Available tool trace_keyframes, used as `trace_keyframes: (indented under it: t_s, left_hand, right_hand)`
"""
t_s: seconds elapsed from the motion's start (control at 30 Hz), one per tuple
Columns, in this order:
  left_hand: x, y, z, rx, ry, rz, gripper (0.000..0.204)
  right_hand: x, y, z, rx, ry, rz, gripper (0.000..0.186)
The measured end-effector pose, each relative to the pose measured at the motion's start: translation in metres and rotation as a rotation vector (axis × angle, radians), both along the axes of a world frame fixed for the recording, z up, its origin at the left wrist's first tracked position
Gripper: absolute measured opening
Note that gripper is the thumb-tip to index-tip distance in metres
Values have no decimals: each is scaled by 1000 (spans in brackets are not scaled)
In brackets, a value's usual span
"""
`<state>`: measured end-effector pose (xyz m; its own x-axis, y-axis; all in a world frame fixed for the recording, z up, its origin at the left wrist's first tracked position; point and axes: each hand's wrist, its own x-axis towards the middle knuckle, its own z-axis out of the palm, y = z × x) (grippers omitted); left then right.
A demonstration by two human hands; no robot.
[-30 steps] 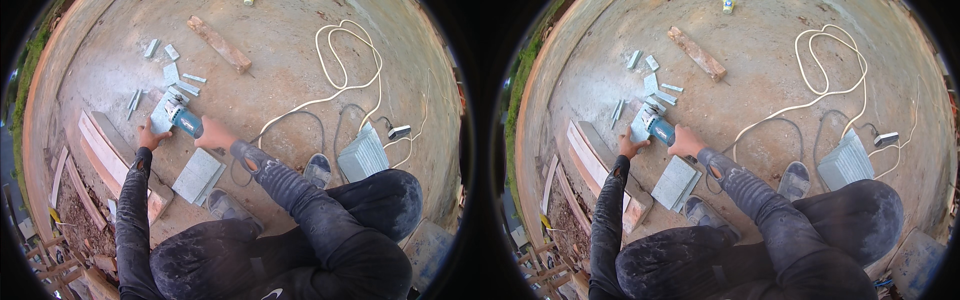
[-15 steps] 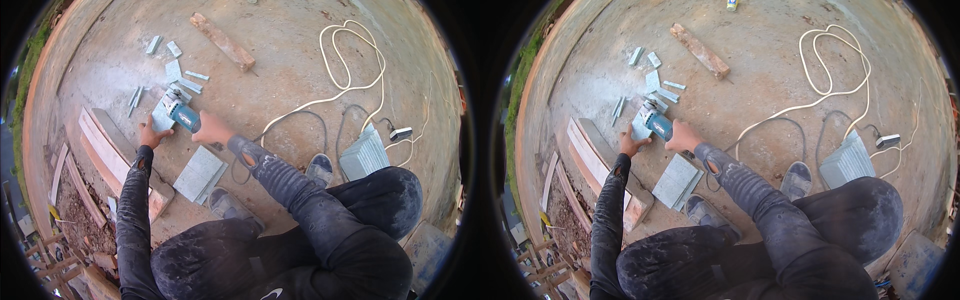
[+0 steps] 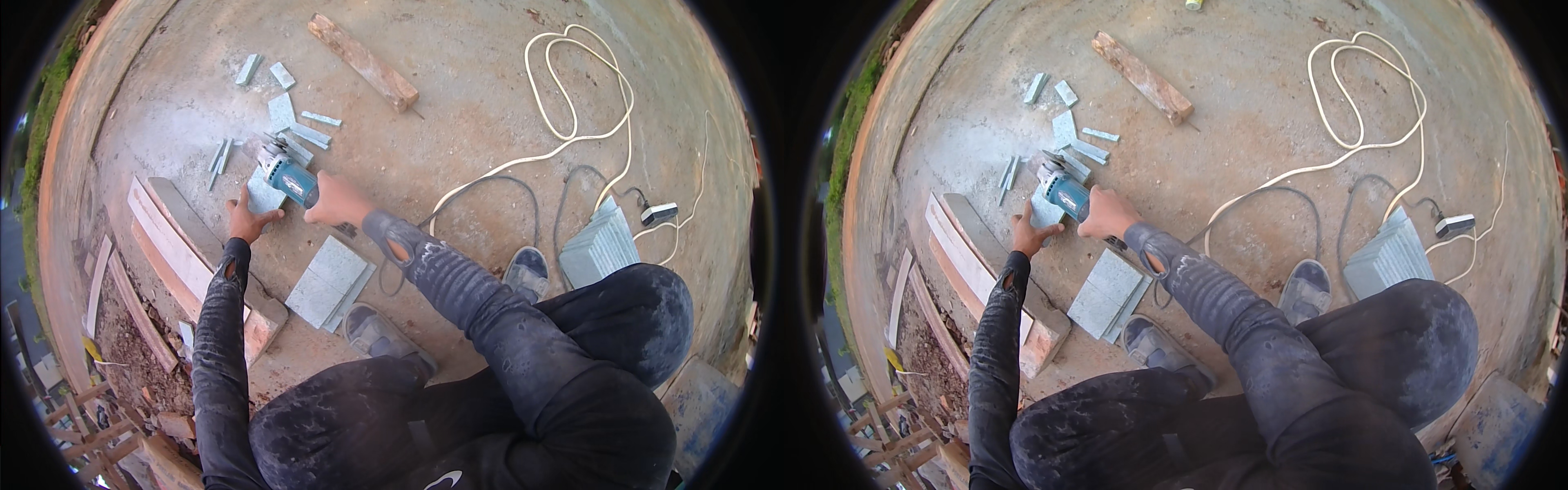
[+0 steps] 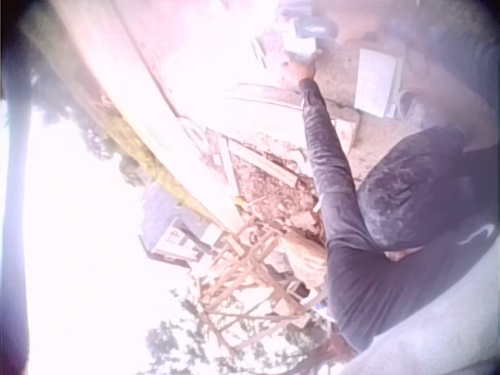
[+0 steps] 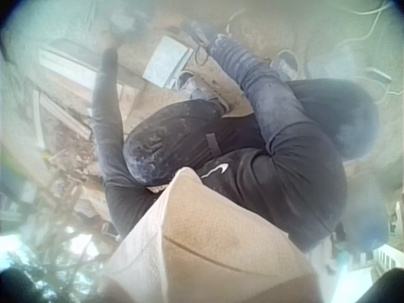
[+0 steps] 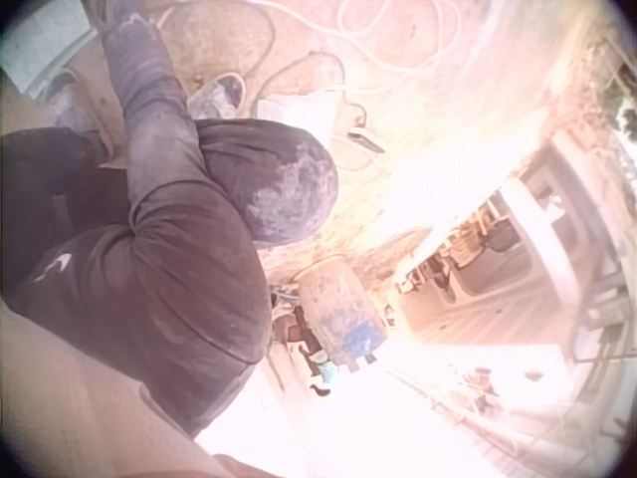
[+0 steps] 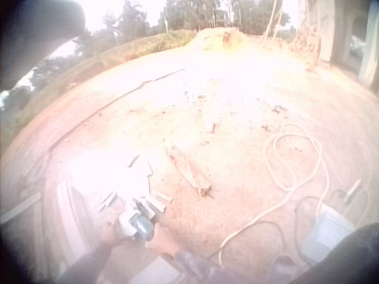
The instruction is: The person cuts several stone tiles using a power grinder while kneeling on a concrete surface.
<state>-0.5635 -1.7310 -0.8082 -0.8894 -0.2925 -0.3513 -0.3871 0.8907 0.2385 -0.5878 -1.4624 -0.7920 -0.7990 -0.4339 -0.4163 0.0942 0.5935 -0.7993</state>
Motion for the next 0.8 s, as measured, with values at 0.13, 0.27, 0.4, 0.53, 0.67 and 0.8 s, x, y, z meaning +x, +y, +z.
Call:
trace_keyframes:
  t_s: [0.13, 0.27, 0.4, 0.53, 0.67, 0.8]
  left_hand:
    - [0, -4, -4, -36, 9, -38, 130]
    - [0, -7, -7, -47, 26, -58, 130]
    - [0, -7, -7, -24, 31, -45, 128]
    - [0, -5, -5, -25, 35, -44, 128]
    - [1, -5, -4, -43, 41, -51, 128]
    - [1, -5, -5, -42, 44, -58, 128]
  right_hand:
    - [-5, -5, 0, -1, -23, -5, 67]
    - [-8, -10, 0, -26, 6, -18, 64]
    - [-11, -14, -2, -21, 2, -21, 64]
    - [-16, -20, -2, -22, 41, -23, 67]
    - [-22, -25, -2, -12, 42, -14, 71]
    - [-28, -31, -4, -31, 26, -16, 72]
